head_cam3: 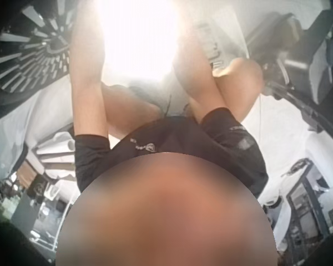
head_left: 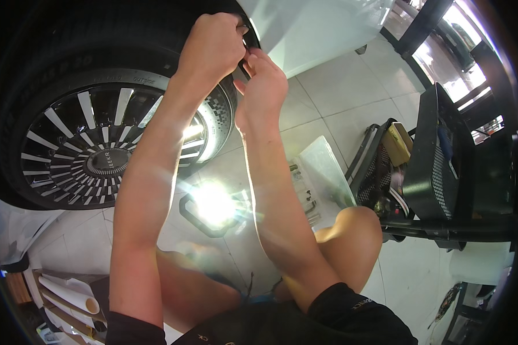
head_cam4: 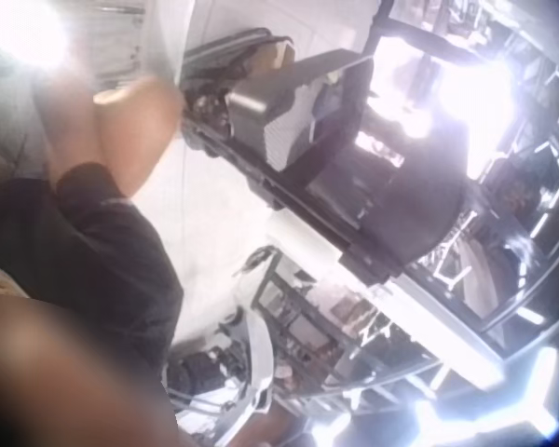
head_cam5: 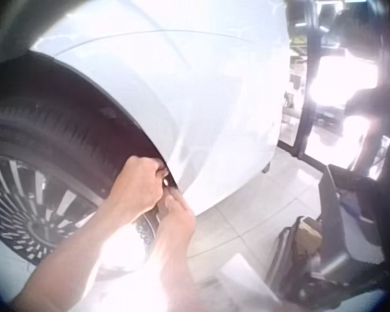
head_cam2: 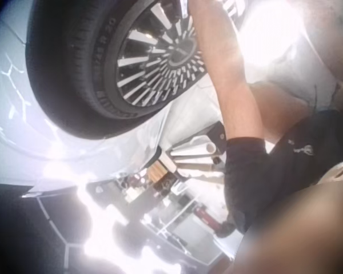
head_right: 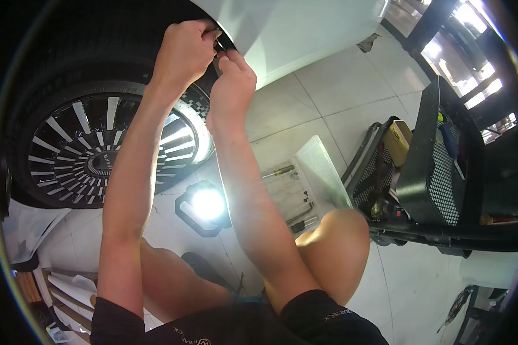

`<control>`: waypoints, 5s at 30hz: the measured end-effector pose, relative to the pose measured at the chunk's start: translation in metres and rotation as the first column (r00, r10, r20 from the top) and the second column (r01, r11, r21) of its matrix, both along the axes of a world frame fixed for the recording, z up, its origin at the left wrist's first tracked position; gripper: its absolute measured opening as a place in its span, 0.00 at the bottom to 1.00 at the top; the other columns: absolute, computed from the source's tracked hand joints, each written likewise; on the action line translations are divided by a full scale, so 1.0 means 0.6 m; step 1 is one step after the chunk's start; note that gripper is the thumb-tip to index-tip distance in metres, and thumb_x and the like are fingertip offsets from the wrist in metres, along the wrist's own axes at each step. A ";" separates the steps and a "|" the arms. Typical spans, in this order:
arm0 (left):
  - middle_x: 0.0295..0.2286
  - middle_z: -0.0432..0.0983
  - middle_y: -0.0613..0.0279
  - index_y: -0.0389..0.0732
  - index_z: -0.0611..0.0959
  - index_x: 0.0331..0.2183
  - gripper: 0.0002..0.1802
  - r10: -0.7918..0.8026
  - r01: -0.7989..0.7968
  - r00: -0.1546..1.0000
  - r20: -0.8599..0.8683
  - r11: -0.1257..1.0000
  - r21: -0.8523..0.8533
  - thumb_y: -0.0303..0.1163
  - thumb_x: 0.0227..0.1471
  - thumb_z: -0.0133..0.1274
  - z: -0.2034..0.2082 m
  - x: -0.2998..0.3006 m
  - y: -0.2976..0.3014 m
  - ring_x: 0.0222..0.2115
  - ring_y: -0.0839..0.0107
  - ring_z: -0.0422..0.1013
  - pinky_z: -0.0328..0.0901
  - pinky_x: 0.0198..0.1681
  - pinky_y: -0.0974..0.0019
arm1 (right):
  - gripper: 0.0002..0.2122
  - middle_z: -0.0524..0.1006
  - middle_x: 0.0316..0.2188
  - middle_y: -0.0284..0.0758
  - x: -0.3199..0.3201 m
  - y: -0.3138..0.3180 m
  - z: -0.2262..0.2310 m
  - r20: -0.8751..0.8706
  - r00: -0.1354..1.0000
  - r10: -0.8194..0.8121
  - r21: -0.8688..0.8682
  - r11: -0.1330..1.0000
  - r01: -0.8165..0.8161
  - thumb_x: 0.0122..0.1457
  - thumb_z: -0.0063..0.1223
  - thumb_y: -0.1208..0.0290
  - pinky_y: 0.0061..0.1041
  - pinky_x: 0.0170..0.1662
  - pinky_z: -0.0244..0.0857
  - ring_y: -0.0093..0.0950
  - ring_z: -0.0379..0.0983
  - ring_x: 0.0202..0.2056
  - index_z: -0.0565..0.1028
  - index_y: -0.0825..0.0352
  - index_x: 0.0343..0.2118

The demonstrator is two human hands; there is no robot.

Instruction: The person sits on the floor and uses a small metal tool to scrape and peel sealant or residue from the sidewall of a car tire. They repeatedly insert the tool under the material and pull it away, working around the tire's circumference.

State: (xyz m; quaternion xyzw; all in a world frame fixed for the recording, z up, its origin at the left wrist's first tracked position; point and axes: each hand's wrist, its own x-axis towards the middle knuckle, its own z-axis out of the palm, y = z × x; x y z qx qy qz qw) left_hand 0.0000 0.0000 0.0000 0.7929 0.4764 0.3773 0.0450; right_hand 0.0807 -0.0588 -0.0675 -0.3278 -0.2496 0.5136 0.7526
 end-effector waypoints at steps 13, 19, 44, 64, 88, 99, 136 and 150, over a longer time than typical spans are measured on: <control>0.25 0.81 0.37 0.29 0.87 0.29 0.09 -0.004 -0.002 0.997 0.074 0.997 0.072 0.26 0.52 0.56 -0.008 0.007 -0.009 0.26 0.41 0.78 0.74 0.32 0.50 | 0.18 0.80 0.49 0.29 -0.013 -0.012 0.020 -0.037 0.998 0.046 -0.089 0.995 -0.049 0.63 0.50 0.67 0.39 0.52 0.59 0.25 0.74 0.51 0.81 0.68 0.53; 0.26 0.83 0.41 0.34 0.89 0.34 0.11 -0.019 0.023 0.999 -0.029 0.993 0.118 0.30 0.55 0.57 -0.010 0.002 0.001 0.26 0.44 0.79 0.74 0.34 0.53 | 0.11 0.79 0.41 0.29 0.005 0.002 0.019 0.098 0.995 0.009 -0.137 0.991 0.005 0.60 0.52 0.71 0.38 0.49 0.60 0.24 0.74 0.45 0.82 0.66 0.41; 0.33 0.84 0.34 0.29 0.90 0.37 0.11 -0.028 0.038 0.990 0.141 0.997 -0.070 0.23 0.55 0.57 0.029 0.004 -0.010 0.37 0.43 0.84 0.76 0.43 0.50 | 0.15 0.78 0.47 0.41 -0.030 0.094 0.023 -0.481 0.803 0.352 0.434 0.891 -0.130 0.71 0.34 0.73 0.40 0.57 0.69 0.35 0.74 0.51 0.74 0.71 0.49; 0.42 0.85 0.41 0.28 0.81 0.49 0.22 0.268 -0.132 0.830 0.489 0.946 -0.295 0.27 0.53 0.61 0.020 0.028 -0.011 0.42 0.55 0.82 0.74 0.46 0.58 | 0.09 0.76 0.45 0.35 -0.002 0.047 -0.005 -0.357 0.888 0.288 0.332 0.928 -0.168 0.71 0.43 0.71 0.37 0.56 0.64 0.29 0.70 0.48 0.74 0.68 0.45; 0.38 0.81 0.49 0.37 0.86 0.44 0.10 0.002 -0.021 0.415 0.910 1.000 0.008 0.24 0.63 0.53 -0.127 0.107 -0.023 0.35 0.51 0.81 0.75 0.36 0.52 | 0.16 0.82 0.36 0.34 0.008 -0.071 0.123 0.846 0.248 -0.471 0.456 0.882 0.119 0.68 0.56 0.70 0.23 0.36 0.72 0.22 0.79 0.31 0.80 0.70 0.56; 0.39 0.79 0.47 0.35 0.83 0.42 0.09 -0.125 -0.131 0.321 0.939 0.976 0.175 0.18 0.60 0.54 -0.146 0.129 -0.020 0.36 0.44 0.78 0.74 0.37 0.50 | 0.11 0.84 0.40 0.39 0.045 -0.070 0.108 0.920 -0.033 -0.390 0.391 0.915 0.101 0.72 0.54 0.73 0.22 0.35 0.77 0.28 0.85 0.39 0.82 0.74 0.48; 0.31 0.86 0.57 0.33 0.90 0.38 0.07 -0.005 0.107 -0.174 0.985 0.994 0.024 0.23 0.59 0.61 -0.111 0.142 -0.004 0.30 0.73 0.80 0.72 0.38 0.68 | 0.07 0.81 0.26 0.34 0.034 -0.006 0.136 0.867 0.143 -0.477 0.475 0.879 0.052 0.66 0.64 0.74 0.18 0.31 0.68 0.19 0.74 0.25 0.81 0.74 0.41; 0.42 0.81 0.56 0.42 0.91 0.46 0.24 -0.148 0.106 0.064 0.987 0.984 0.141 0.13 0.54 0.48 -0.147 0.123 -0.004 0.41 0.62 0.77 0.71 0.44 0.63 | 0.04 0.81 0.29 0.36 0.111 -0.047 0.007 0.886 0.286 -0.364 0.374 0.927 0.018 0.67 0.53 0.81 0.20 0.35 0.71 0.21 0.76 0.28 0.75 0.73 0.42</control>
